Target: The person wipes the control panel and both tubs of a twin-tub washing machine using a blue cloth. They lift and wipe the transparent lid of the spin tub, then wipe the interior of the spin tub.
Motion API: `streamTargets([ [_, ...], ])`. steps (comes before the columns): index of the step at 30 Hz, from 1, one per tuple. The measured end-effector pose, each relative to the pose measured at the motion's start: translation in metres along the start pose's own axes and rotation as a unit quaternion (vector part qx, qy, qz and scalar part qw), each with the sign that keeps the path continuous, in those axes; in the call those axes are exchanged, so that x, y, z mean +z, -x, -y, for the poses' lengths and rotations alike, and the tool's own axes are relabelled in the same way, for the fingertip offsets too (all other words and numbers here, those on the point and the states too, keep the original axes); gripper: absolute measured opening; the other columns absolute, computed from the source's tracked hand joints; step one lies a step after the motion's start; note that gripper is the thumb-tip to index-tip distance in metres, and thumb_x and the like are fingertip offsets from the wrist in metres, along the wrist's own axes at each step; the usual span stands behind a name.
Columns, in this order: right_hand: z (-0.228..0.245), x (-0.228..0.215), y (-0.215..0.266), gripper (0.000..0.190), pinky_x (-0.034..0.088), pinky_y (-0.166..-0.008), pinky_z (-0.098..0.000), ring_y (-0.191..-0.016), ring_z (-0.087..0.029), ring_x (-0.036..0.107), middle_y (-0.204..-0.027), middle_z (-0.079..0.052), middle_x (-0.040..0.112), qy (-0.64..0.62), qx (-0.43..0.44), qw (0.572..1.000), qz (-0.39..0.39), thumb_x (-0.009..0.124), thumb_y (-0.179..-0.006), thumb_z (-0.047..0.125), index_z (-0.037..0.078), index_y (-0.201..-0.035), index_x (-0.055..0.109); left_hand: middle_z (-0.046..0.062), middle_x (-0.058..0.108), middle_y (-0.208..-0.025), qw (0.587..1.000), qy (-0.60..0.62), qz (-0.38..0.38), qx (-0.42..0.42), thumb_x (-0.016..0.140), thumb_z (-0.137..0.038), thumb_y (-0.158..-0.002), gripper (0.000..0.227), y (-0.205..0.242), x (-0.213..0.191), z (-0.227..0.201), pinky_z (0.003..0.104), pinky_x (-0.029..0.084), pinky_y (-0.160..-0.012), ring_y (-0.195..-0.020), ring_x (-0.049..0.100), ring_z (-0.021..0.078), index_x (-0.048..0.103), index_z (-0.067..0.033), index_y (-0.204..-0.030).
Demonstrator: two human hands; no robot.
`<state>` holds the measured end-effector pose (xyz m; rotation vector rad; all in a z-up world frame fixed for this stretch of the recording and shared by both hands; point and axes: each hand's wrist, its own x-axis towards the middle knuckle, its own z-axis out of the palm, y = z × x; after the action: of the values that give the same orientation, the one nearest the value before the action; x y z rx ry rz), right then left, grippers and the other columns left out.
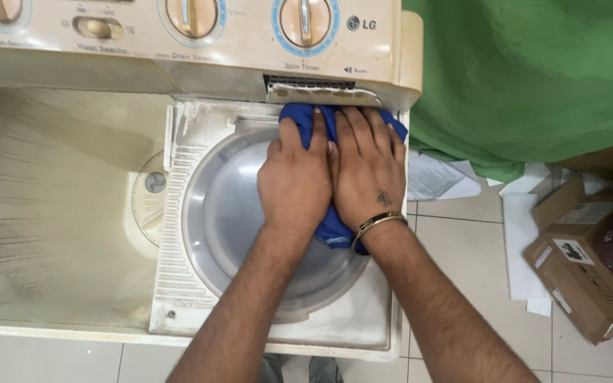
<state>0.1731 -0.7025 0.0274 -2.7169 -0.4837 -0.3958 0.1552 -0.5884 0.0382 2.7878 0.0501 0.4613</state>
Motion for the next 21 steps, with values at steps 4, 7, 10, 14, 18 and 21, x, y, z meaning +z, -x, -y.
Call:
streamTargets([
  [4, -0.008, -0.005, 0.008, 0.045, 0.027, -0.119, -0.0517, -0.146, -0.028, 0.04, -0.151, -0.01, 0.051, 0.008, 0.019, 1.0, -0.003, 0.053, -0.103, 0.029, 0.008, -0.143, 0.056, 0.016, 0.056, -0.109, 1.0, -0.007, 0.004, 0.02, 0.066, -0.034, -0.091, 0.052, 0.001, 0.002, -0.01, 0.042, 0.058, -0.057, -0.082, 0.064, 0.0317, 0.063, -0.0095, -0.137],
  [7, -0.013, -0.011, 0.019, 0.045, 0.025, -0.12, -0.0528, -0.147, -0.027, 0.037, -0.153, -0.011, 0.048, 0.047, 0.029, 0.998, -0.014, 0.052, -0.105, 0.03, 0.009, -0.144, 0.055, 0.016, 0.055, -0.109, 0.999, -0.018, 0.038, 0.03, 0.065, -0.035, -0.092, 0.052, 0.003, 0.002, -0.02, 0.04, 0.059, -0.056, -0.081, 0.064, 0.0299, 0.062, -0.0095, -0.137],
  [10, -0.014, -0.013, 0.033, 0.047, 0.024, -0.117, -0.0537, -0.148, -0.03, 0.033, -0.155, -0.012, 0.045, 0.055, 0.06, 0.997, 0.0, 0.051, -0.103, 0.03, 0.008, -0.145, 0.053, 0.016, 0.055, -0.108, 0.997, -0.031, 0.065, 0.035, 0.065, -0.037, -0.091, 0.054, 0.012, 0.003, -0.031, 0.039, 0.059, -0.055, -0.079, 0.064, 0.0297, 0.061, -0.0097, -0.137],
  [14, -0.014, -0.022, 0.057, 0.049, 0.027, -0.116, -0.0544, -0.149, -0.034, 0.03, -0.158, -0.013, 0.041, 0.039, 0.079, 0.996, 0.01, 0.051, -0.105, 0.029, 0.007, -0.149, 0.051, 0.016, 0.054, -0.107, 0.995, -0.02, 0.082, 0.044, 0.065, -0.036, -0.092, 0.055, 0.034, -0.002, -0.04, 0.035, 0.059, -0.051, -0.079, 0.063, 0.0282, 0.059, -0.0088, -0.139],
  [18, -0.006, -0.034, 0.087, 0.05, 0.033, -0.112, -0.0553, -0.149, -0.036, 0.032, -0.158, -0.014, 0.039, 0.035, 0.096, 0.995, 0.017, 0.052, -0.102, 0.027, 0.008, -0.148, 0.051, 0.016, 0.054, -0.105, 0.994, -0.023, 0.08, 0.068, 0.066, -0.029, -0.09, 0.055, 0.061, -0.018, -0.048, 0.032, 0.057, -0.044, -0.076, 0.063, 0.027, 0.058, -0.0053, -0.139],
  [21, 0.0, -0.04, 0.102, 0.053, 0.035, -0.111, -0.0548, -0.147, -0.038, 0.032, -0.159, -0.016, 0.037, 0.036, 0.109, 0.993, 0.023, 0.053, -0.099, 0.025, 0.009, -0.149, 0.049, 0.014, 0.054, -0.105, 0.993, -0.014, 0.094, 0.075, 0.066, -0.018, -0.087, 0.055, 0.077, -0.03, -0.054, 0.033, 0.058, -0.049, -0.076, 0.062, 0.0256, 0.059, -0.0049, -0.139],
])
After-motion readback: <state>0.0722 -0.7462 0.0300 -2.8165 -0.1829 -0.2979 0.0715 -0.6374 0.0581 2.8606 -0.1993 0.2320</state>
